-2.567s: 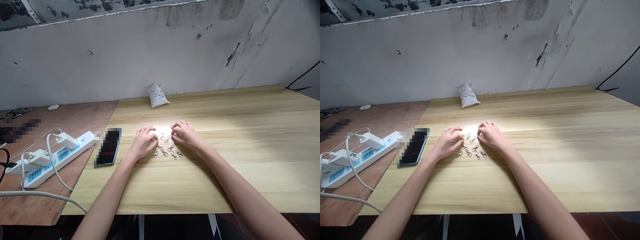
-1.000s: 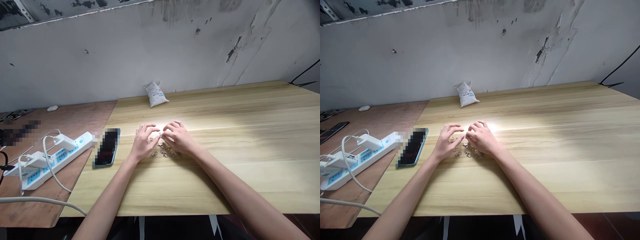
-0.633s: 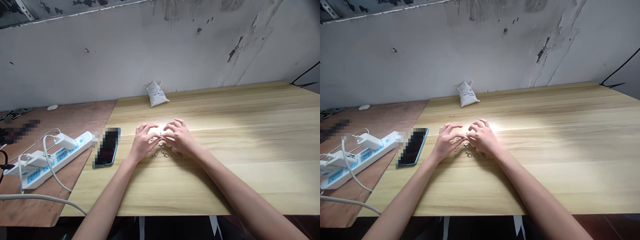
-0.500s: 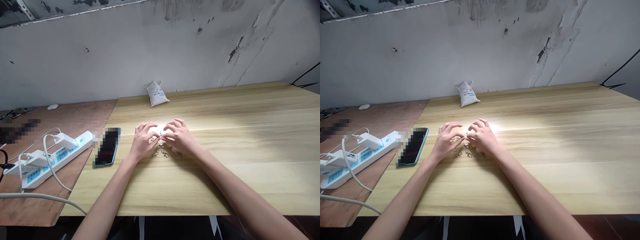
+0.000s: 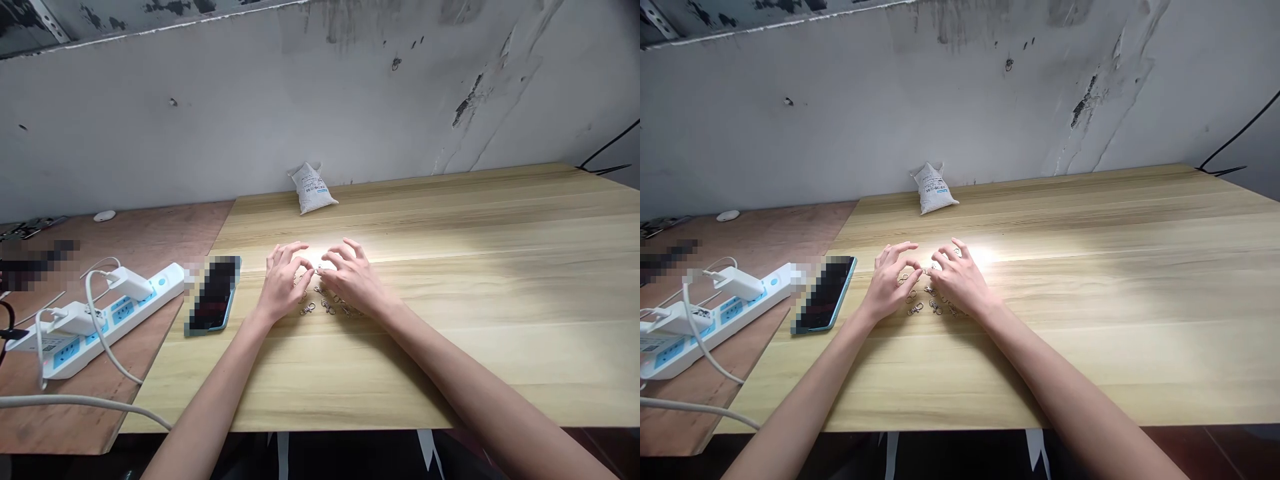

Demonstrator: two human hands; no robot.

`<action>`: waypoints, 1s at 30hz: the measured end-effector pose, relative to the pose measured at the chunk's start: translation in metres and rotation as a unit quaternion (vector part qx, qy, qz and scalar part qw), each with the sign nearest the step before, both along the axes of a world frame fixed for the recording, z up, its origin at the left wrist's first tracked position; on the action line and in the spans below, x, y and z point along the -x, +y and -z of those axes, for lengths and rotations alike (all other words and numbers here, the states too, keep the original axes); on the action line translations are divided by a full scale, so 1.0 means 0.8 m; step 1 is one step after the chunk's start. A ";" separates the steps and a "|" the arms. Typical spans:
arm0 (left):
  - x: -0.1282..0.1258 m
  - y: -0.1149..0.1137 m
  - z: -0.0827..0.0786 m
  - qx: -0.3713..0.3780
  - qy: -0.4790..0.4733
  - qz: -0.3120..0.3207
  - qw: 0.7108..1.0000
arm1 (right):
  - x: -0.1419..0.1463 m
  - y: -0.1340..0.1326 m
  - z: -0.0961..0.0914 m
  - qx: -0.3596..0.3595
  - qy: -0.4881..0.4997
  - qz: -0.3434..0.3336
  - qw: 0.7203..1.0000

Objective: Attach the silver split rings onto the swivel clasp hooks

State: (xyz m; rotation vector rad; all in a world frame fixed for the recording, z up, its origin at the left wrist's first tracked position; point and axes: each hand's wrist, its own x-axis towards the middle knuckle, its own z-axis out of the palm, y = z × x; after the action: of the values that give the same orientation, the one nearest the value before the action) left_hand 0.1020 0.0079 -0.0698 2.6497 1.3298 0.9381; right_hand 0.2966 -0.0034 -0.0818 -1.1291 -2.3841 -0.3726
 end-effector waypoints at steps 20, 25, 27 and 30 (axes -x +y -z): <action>0.003 -0.004 -0.011 0.009 0.030 0.100 0.994 | -0.023 0.008 0.003 0.176 0.123 -0.078 0.974; 0.001 -0.003 -0.002 -0.008 0.078 0.095 0.992 | -0.024 0.010 0.006 0.069 0.085 -0.052 0.993; 0.000 -0.003 -0.001 -0.010 0.083 0.090 0.992 | -0.022 0.010 0.004 0.026 0.075 -0.051 0.996; 0.002 -0.002 -0.002 -0.007 0.081 0.079 0.993 | -0.017 0.009 0.001 -0.023 0.046 -0.049 0.998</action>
State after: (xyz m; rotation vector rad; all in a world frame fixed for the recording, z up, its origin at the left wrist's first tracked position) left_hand 0.1002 0.0064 -0.0679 2.8453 1.1200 0.7295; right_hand 0.3103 0.0041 -0.0824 -0.9847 -2.3282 -0.3324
